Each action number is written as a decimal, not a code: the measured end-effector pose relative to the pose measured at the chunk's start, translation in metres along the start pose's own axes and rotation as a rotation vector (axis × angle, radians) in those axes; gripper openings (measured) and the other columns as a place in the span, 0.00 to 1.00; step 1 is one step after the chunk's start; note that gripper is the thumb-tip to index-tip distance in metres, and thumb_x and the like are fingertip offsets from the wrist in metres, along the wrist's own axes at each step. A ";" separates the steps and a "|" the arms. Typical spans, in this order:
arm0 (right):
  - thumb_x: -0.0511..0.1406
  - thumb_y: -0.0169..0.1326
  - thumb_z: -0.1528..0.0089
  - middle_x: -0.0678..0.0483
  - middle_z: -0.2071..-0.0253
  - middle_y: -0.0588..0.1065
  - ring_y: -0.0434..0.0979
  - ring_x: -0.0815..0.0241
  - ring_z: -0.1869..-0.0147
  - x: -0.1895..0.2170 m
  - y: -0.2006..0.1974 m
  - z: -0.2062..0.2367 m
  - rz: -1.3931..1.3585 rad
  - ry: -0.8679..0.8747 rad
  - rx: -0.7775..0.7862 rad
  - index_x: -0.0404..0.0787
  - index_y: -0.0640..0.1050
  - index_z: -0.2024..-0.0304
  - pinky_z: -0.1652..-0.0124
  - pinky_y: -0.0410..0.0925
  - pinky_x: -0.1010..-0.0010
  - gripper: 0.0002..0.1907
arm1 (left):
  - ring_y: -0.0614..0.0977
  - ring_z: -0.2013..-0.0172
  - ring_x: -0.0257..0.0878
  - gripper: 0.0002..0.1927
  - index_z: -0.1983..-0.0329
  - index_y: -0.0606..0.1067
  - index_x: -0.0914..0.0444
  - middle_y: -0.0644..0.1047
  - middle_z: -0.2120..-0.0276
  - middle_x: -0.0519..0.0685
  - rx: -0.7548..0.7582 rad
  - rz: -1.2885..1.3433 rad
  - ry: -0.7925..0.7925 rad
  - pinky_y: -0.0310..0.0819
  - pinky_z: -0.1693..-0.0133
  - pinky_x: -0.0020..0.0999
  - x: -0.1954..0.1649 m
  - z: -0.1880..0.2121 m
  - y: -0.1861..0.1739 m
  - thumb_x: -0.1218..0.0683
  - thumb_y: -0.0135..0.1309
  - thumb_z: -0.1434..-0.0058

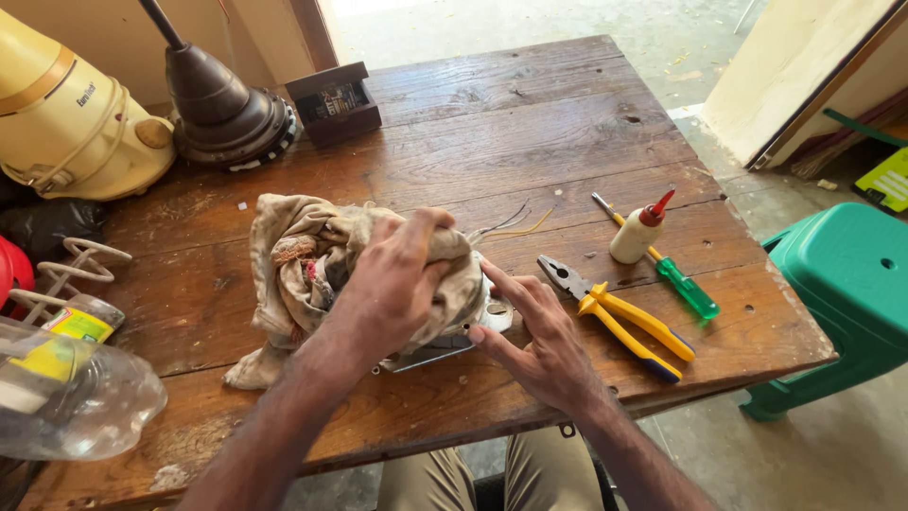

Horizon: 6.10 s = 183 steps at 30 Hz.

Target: The person disassembles a small electric motor, applies glue to the rotor and stator, and reassembles the unit with screws and nuts. The person uses a glue bottle and a screwdriver during the process.

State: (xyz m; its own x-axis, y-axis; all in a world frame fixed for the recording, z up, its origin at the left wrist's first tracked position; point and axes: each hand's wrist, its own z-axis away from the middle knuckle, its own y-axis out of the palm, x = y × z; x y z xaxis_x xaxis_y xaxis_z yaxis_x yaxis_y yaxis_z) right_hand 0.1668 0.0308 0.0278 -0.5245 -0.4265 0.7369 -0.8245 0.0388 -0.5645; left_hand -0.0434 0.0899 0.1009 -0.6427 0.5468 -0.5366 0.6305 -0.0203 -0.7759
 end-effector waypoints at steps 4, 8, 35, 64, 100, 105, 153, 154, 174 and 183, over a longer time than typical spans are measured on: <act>0.50 0.61 0.39 0.49 0.46 0.74 0.74 0.53 0.40 -0.001 0.000 -0.002 -0.008 -0.049 -0.014 0.51 0.68 0.28 0.44 0.70 0.57 0.38 | 0.80 0.49 0.51 0.17 0.42 0.71 0.67 0.81 0.56 0.60 -0.054 0.019 -0.013 0.82 0.51 0.45 0.009 0.008 0.003 0.60 0.53 0.34; 0.51 0.63 0.42 0.50 0.45 0.74 0.73 0.55 0.41 -0.005 0.002 -0.003 -0.030 -0.021 -0.011 0.51 0.70 0.30 0.47 0.72 0.60 0.39 | 0.79 0.52 0.53 0.13 0.44 0.72 0.67 0.82 0.56 0.60 -0.041 -0.085 0.003 0.83 0.56 0.46 0.008 0.003 0.011 0.58 0.52 0.30; 0.53 0.68 0.52 0.50 0.42 0.73 0.74 0.52 0.39 0.003 0.000 -0.004 0.061 -0.017 0.044 0.55 0.67 0.30 0.45 0.72 0.59 0.49 | 0.85 0.61 0.43 0.09 0.51 0.77 0.64 0.82 0.59 0.54 -0.377 0.040 0.013 0.85 0.60 0.36 0.008 0.003 -0.055 0.57 0.54 0.31; 0.53 0.68 0.53 0.48 0.42 0.71 0.72 0.52 0.38 -0.026 0.005 -0.003 0.117 -0.086 0.026 0.55 0.66 0.29 0.43 0.72 0.55 0.51 | 0.83 0.58 0.54 0.13 0.56 0.72 0.72 0.80 0.59 0.61 -1.086 -0.603 0.103 0.78 0.54 0.50 0.063 -0.025 -0.177 0.56 0.59 0.25; 0.30 0.60 0.40 0.48 0.61 0.84 0.84 0.61 0.57 0.003 0.011 0.097 -0.723 0.479 0.045 0.30 0.83 0.52 0.55 0.78 0.68 0.14 | 0.75 0.44 0.49 0.22 0.50 0.76 0.58 0.74 0.46 0.51 -0.406 -0.147 0.006 0.70 0.45 0.52 -0.057 0.145 0.078 0.54 0.66 0.48; 0.30 0.60 0.41 0.44 0.61 0.86 0.86 0.57 0.55 -0.020 0.007 0.103 -0.657 0.679 -0.064 0.32 0.83 0.49 0.52 0.77 0.67 0.17 | 0.58 0.31 0.60 0.49 0.29 0.59 0.55 0.55 0.30 0.61 -0.507 -0.201 -0.011 0.55 0.37 0.63 -0.038 0.122 0.068 0.47 0.71 0.52; 0.35 0.60 0.39 0.52 0.58 0.84 0.83 0.62 0.54 0.039 0.028 0.016 -0.057 0.176 -0.022 0.43 0.84 0.50 0.59 0.75 0.69 0.15 | 0.63 0.29 0.66 0.60 0.25 0.57 0.65 0.57 0.27 0.71 -0.632 0.047 -0.151 0.73 0.38 0.56 0.031 0.092 0.063 0.30 0.63 0.53; 0.35 0.61 0.40 0.52 0.58 0.84 0.83 0.62 0.55 0.037 0.031 0.016 -0.097 0.190 -0.050 0.42 0.85 0.51 0.59 0.76 0.70 0.14 | 0.64 0.29 0.66 0.60 0.25 0.56 0.65 0.56 0.27 0.71 -0.630 0.049 -0.153 0.74 0.39 0.55 0.032 0.091 0.064 0.30 0.63 0.53; 0.24 0.52 0.42 0.40 0.48 0.75 0.77 0.46 0.44 0.013 0.042 0.025 -1.290 0.755 -0.310 0.33 0.67 0.46 0.43 0.73 0.54 0.21 | 0.59 0.27 0.61 0.55 0.26 0.60 0.57 0.54 0.26 0.64 -0.558 -0.150 0.056 0.67 0.33 0.55 0.024 0.089 0.076 0.37 0.69 0.55; 0.19 0.54 0.46 0.44 0.40 0.71 0.72 0.53 0.32 0.028 0.055 0.028 -0.948 0.655 -0.228 0.38 0.66 0.39 0.36 0.68 0.61 0.33 | 0.58 0.28 0.63 0.57 0.25 0.56 0.56 0.52 0.26 0.66 -0.553 -0.080 -0.015 0.69 0.37 0.56 0.032 0.088 0.081 0.35 0.67 0.55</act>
State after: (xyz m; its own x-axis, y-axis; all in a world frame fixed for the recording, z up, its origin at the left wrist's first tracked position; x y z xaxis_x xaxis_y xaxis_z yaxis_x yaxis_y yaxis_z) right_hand 0.1127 -0.0047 0.0069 0.3657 0.1718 0.9147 -0.9278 0.1450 0.3437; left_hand -0.0513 0.0318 -0.0087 -0.7015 0.5165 -0.4910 0.7113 0.4650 -0.5271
